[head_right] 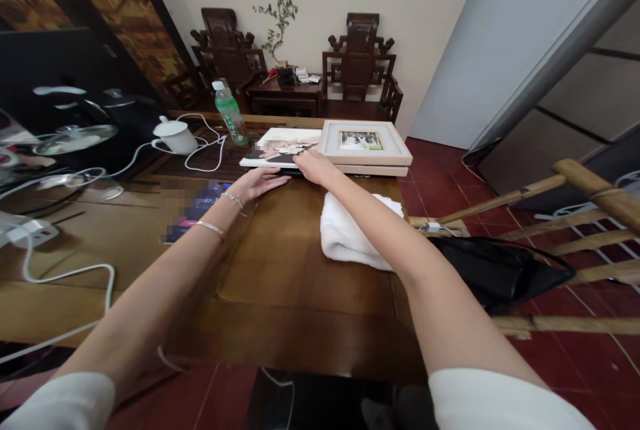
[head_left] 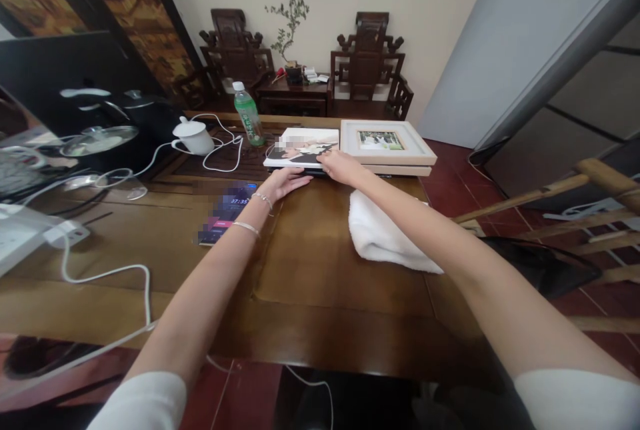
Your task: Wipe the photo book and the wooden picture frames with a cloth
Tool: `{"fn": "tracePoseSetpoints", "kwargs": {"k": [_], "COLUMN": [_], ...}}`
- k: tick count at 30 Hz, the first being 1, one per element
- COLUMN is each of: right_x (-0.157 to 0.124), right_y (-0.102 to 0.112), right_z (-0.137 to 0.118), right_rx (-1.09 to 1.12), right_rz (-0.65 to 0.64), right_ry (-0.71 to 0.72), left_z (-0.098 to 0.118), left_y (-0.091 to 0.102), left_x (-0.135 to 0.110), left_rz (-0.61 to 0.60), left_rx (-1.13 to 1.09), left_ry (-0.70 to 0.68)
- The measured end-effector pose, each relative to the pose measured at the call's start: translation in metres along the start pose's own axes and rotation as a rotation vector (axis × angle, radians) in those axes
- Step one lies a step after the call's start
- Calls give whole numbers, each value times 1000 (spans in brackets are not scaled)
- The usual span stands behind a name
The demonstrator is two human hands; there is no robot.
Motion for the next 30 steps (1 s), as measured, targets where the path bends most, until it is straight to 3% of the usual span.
{"fn": "tracePoseSetpoints", "kwargs": {"k": [5, 11, 13, 17, 22, 25, 30], "right_x": [4, -6, -20, -61, -119, -137, -142], "right_y": [-1, 6, 10, 9, -18, -37, -59], "right_z": [5, 27, 50, 109, 167, 181, 187], "right_rx": [10, 141, 222, 411, 827, 1039, 1357], "right_rz": [9, 62, 145, 336, 350, 293, 249], "right_ry": [6, -16, -131, -529, -1076, -1171, -1151], "left_z": [8, 2, 0, 1, 5, 9, 16], "left_y": [-1, -7, -7, -9, -9, -4, 3], "left_x": [-2, 7, 8, 7, 5, 6, 7], "left_rz": [-61, 29, 34, 29, 31, 41, 38], "left_rx": [-55, -24, -9, 36, 174, 305, 551], "left_ry": [18, 15, 11, 5, 22, 53, 80]}}
Point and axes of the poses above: each hand's wrist, its own x-axis towards the middle knuckle, its own y-axis out of the back of the hand, z = x × y, the point moved 3 cm from there along x, towards the middle knuckle, and after that the axes turned 10 degrees about -z, right-handed, at the moved point
